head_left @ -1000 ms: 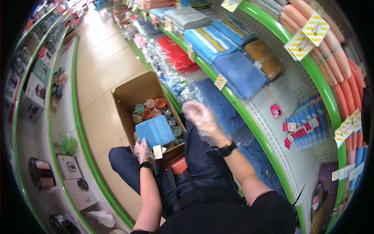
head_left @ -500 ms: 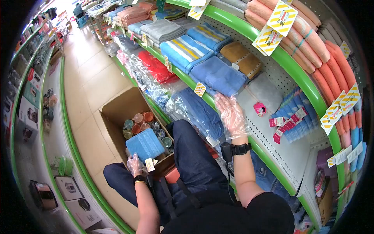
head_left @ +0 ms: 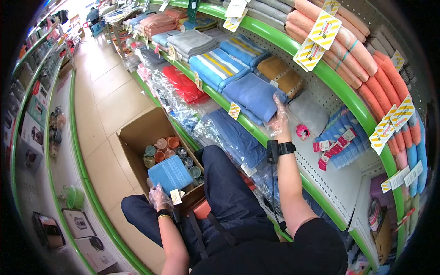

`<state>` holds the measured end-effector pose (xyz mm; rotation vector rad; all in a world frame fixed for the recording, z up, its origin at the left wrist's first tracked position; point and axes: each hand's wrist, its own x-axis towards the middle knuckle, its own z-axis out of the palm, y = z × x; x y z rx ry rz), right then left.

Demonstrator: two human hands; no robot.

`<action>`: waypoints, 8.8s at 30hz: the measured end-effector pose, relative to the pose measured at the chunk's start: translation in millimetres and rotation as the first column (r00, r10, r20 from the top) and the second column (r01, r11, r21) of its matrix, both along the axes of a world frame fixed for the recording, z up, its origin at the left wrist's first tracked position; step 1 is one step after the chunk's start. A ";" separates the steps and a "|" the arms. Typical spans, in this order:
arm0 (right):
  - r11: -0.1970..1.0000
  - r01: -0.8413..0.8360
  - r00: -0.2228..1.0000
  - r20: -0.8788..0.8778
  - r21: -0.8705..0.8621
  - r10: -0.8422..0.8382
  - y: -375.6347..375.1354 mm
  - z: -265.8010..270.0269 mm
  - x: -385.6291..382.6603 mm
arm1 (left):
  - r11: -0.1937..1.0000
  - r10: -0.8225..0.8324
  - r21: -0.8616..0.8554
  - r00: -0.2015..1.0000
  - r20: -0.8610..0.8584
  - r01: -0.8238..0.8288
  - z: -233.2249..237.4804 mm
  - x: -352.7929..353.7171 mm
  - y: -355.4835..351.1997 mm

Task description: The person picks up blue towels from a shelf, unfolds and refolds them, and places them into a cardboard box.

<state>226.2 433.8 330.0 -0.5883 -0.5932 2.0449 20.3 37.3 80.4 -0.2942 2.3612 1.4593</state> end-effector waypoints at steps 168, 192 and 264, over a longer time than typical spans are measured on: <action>0.309 -0.868 0.472 0.837 0.388 0.276 -206.3 -208.1 -155.3 | 0.945 -0.049 0.327 0.978 0.205 -0.021 20.8 -6.3 -7.0; 0.919 0.036 0.849 0.473 0.392 -0.235 15.9 -70.3 8.6 | 0.943 -0.112 0.323 0.991 0.069 0.084 20.1 0.2 -10.4; 0.472 -0.876 0.480 -0.081 -0.099 0.873 -210.5 -105.0 -19.7 | 0.755 -0.147 0.616 0.974 -0.173 0.223 200.0 86.4 6.5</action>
